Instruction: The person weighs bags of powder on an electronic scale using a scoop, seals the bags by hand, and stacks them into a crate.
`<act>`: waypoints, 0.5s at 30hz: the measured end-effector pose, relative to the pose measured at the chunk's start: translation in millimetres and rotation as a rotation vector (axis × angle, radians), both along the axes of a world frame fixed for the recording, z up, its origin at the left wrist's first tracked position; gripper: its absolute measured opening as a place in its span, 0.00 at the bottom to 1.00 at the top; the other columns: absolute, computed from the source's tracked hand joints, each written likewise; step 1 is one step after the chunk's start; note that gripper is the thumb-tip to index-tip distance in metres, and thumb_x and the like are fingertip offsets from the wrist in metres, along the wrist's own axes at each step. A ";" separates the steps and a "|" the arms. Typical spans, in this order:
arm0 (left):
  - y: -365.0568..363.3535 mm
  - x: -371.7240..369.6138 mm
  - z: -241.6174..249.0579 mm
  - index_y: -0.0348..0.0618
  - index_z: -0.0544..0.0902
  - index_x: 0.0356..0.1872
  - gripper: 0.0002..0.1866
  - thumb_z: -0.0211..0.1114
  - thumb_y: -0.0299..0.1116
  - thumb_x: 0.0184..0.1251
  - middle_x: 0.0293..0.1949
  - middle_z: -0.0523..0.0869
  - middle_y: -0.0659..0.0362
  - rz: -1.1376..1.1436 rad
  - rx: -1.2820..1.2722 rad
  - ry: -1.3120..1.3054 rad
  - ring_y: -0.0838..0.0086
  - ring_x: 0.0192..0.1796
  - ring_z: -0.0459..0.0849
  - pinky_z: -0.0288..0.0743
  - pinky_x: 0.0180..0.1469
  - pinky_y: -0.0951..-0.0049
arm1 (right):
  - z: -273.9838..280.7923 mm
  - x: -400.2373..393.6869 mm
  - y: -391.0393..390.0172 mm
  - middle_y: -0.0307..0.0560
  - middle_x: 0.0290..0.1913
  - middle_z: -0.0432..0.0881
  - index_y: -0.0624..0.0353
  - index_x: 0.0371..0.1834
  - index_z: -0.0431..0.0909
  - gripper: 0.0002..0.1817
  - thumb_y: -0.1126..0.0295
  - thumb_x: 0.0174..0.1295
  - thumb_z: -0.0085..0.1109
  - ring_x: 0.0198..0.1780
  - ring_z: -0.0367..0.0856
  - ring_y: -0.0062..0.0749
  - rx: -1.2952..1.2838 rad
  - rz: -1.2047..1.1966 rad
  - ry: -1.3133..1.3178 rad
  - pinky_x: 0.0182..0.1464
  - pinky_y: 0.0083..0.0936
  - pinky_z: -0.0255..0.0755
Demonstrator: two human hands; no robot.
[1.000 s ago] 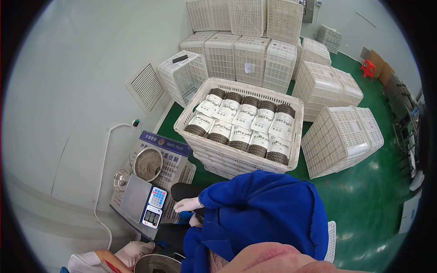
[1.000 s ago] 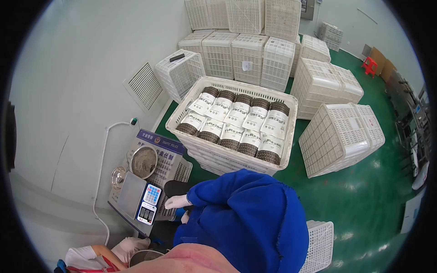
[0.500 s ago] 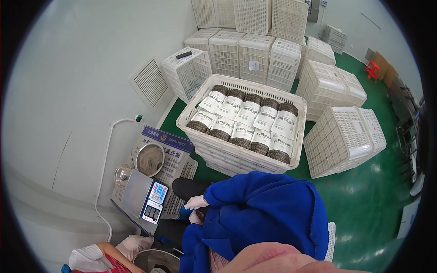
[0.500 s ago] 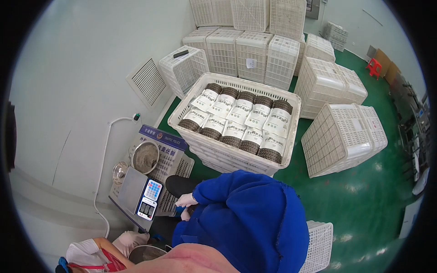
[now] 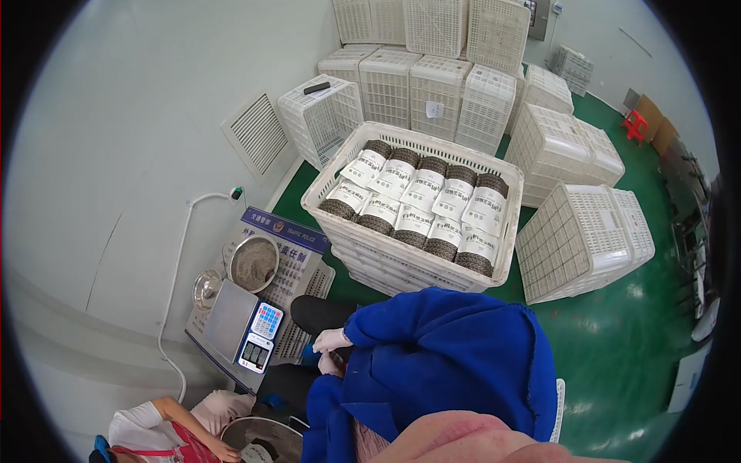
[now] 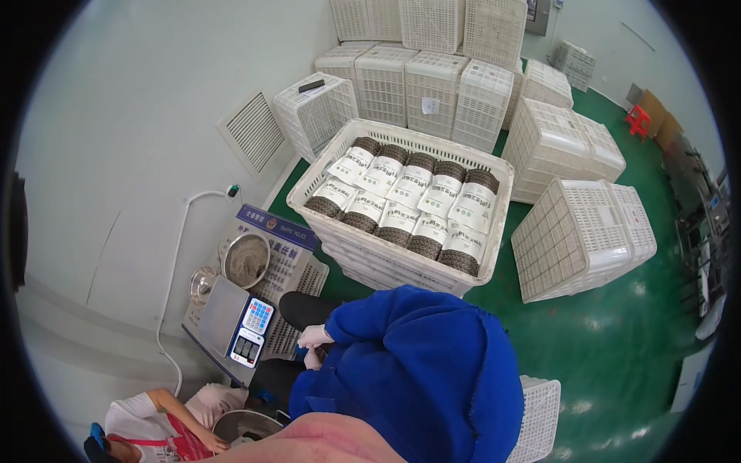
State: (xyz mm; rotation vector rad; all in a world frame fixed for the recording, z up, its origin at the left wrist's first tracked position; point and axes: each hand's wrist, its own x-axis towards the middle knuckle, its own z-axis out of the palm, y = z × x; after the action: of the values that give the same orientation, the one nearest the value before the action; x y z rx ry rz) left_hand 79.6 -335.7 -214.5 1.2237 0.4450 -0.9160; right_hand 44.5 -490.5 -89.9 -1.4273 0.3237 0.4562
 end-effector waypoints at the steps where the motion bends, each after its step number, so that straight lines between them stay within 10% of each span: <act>1: 0.0 0.9 -2.6 0.41 0.83 0.56 0.17 0.64 0.42 0.77 0.47 0.88 0.58 0.001 -0.007 0.000 0.64 0.46 0.86 0.80 0.48 0.63 | 6.5 -1.7 -0.3 0.43 0.48 0.87 0.61 0.54 0.86 0.20 0.56 0.71 0.60 0.49 0.83 0.31 -0.008 -0.006 -0.011 0.52 0.32 0.78; 15: -9.0 -6.0 20.8 0.44 0.79 0.61 0.23 0.62 0.52 0.78 0.55 0.84 0.60 0.010 0.020 0.002 0.68 0.57 0.81 0.73 0.56 0.64 | -8.0 -0.1 10.9 0.41 0.29 0.83 0.61 0.38 0.87 0.12 0.62 0.65 0.62 0.30 0.78 0.32 -0.119 -0.143 -0.205 0.35 0.38 0.75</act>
State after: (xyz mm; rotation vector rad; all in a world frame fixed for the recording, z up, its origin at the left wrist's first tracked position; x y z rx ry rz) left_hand 73.6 -344.7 -193.7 1.2378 0.4621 -0.9061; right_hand 44.3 -479.7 -97.8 -1.5406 0.2882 0.1742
